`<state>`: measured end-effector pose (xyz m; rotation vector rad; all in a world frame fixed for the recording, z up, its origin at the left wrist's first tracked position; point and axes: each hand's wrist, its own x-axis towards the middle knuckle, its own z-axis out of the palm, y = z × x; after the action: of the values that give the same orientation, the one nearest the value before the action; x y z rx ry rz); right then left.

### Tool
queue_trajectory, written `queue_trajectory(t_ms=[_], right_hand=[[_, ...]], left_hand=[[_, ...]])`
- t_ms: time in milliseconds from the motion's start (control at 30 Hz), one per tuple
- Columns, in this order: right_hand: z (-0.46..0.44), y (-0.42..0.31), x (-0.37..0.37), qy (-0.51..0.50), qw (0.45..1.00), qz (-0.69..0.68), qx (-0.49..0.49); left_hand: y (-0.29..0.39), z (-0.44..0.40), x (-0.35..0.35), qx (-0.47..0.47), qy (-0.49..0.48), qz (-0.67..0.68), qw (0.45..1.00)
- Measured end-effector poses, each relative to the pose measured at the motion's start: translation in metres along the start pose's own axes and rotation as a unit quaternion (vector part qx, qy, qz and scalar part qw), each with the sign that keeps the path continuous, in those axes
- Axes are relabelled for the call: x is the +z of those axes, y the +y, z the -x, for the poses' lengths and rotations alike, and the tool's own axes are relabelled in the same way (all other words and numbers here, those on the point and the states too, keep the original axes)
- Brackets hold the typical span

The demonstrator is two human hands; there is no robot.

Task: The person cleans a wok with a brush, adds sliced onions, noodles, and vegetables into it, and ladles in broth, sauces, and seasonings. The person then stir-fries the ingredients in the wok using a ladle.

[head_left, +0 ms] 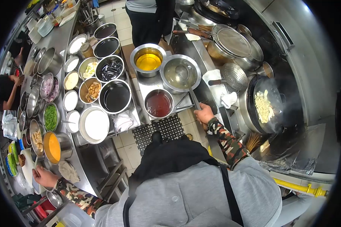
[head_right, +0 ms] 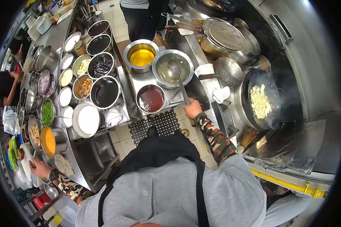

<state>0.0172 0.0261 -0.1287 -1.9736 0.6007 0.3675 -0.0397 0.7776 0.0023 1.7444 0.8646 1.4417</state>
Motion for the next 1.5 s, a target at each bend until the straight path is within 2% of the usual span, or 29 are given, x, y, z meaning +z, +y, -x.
queue_trajectory(t_ms=[33, 67, 133, 200, 267, 333, 400, 533, 600, 667, 733, 800, 867, 933, 1000, 1133, 1200, 1233, 1267, 1300, 1333, 1367, 1400, 1433, 1500], right_hand=[[0.005, -0.013, -0.001, -0.049, 0.988, -0.119, 0.080], [0.002, -0.013, -0.002, -0.048, 0.988, -0.123, 0.078], [-0.001, -0.019, -0.003, -0.068, 0.936, -0.316, 0.138], [0.001, -0.017, -0.012, -0.048, 0.923, -0.354, 0.141], [-0.001, -0.004, -0.027, -0.138, 0.875, -0.440, 0.145], [0.018, -0.020, -0.040, -0.117, 0.866, -0.463, 0.149], [0.027, -0.019, -0.056, -0.170, 0.793, -0.561, 0.164], [0.049, -0.025, -0.080, -0.225, 0.757, -0.599, 0.133], [0.058, -0.027, -0.090, -0.218, 0.752, -0.610, 0.124], [0.069, -0.031, -0.103, -0.243, 0.698, -0.663, 0.121], [0.083, -0.036, -0.118, -0.234, 0.684, -0.682, 0.107], [0.098, -0.033, -0.139, -0.262, 0.632, -0.721, 0.108], [0.123, -0.033, -0.161, -0.245, 0.621, -0.739, 0.090], [0.147, -0.023, -0.184, -0.257, 0.570, -0.776, 0.086], [0.174, -0.007, -0.207, -0.239, 0.557, -0.793, 0.058], [0.233, 0.024, -0.255, -0.159, 0.566, -0.809, 0.002], [0.251, 0.052, -0.282, -0.105, 0.613, -0.782, -0.020], [0.260, 0.060, -0.294, -0.022, 0.691, -0.723, -0.004], [0.262, 0.067, -0.302, -0.015, 0.689, -0.725, -0.004], [0.261, 0.078, -0.310, 0.106, 0.830, -0.547, 0.023], [0.259, 0.089, -0.315, 0.220, 0.916, -0.331, 0.054], [0.257, 0.114, -0.326, 0.244, 0.950, -0.184, 0.067], [0.259, 0.139, -0.333, 0.249, 0.949, -0.183, 0.069], [0.261, 0.154, -0.337, 0.333, 0.940, -0.054, 0.048], [0.269, 0.165, -0.350, 0.415, 0.907, 0.068, 0.034]], left_hand=[[0.013, 0.006, 0.004, -0.004, -0.019, 0.002, 1.000], [0.022, 0.013, 0.008, -0.001, -0.019, 0.004, 1.000], [0.036, 0.022, 0.014, 0.005, -0.057, 0.039, 0.998], [0.041, 0.026, 0.018, 0.006, -0.061, 0.041, 0.997], [0.046, 0.030, 0.021, -0.004, -0.083, 0.051, 0.995], [0.055, 0.038, 0.026, -0.008, -0.087, 0.037, 0.995], [0.059, 0.044, 0.032, -0.011, -0.088, 0.030, 0.996], [0.067, 0.056, 0.047, -0.015, -0.105, 0.061, 0.992], [0.084, 0.071, 0.057, -0.032, -0.142, 0.137, 0.980], [0.107, 0.090, 0.068, -0.029, -0.152, 0.150, 0.977], [0.122, 0.100, 0.079, -0.025, -0.164, 0.164, 0.972], [0.131, 0.113, 0.090, -0.019, -0.191, 0.178, 0.965], [0.142, 0.126, 0.101, -0.006, -0.226, 0.194, 0.955], [0.163, 0.144, 0.113, 0.020, -0.239, 0.186, 0.953], [0.173, 0.160, 0.128, 0.045, -0.245, 0.185, 0.951], [0.195, 0.197, 0.151, 0.052, -0.293, 0.193, 0.935], [0.206, 0.219, 0.160, 0.050, -0.307, 0.180, 0.933], [0.211, 0.232, 0.166, 0.027, -0.321, 0.233, 0.918], [0.215, 0.243, 0.171, 0.010, -0.343, 0.282, 0.896], [0.228, 0.258, 0.171, 0.021, -0.344, 0.267, 0.900], [0.238, 0.271, 0.173, 0.031, -0.346, 0.252, 0.903], [0.241, 0.280, 0.177, 0.031, -0.365, 0.263, 0.893], [0.246, 0.289, 0.178, 0.028, -0.368, 0.265, 0.891], [0.253, 0.298, 0.179, 0.028, -0.375, 0.272, 0.886], [0.263, 0.312, 0.177, 0.027, -0.387, 0.282, 0.878]])
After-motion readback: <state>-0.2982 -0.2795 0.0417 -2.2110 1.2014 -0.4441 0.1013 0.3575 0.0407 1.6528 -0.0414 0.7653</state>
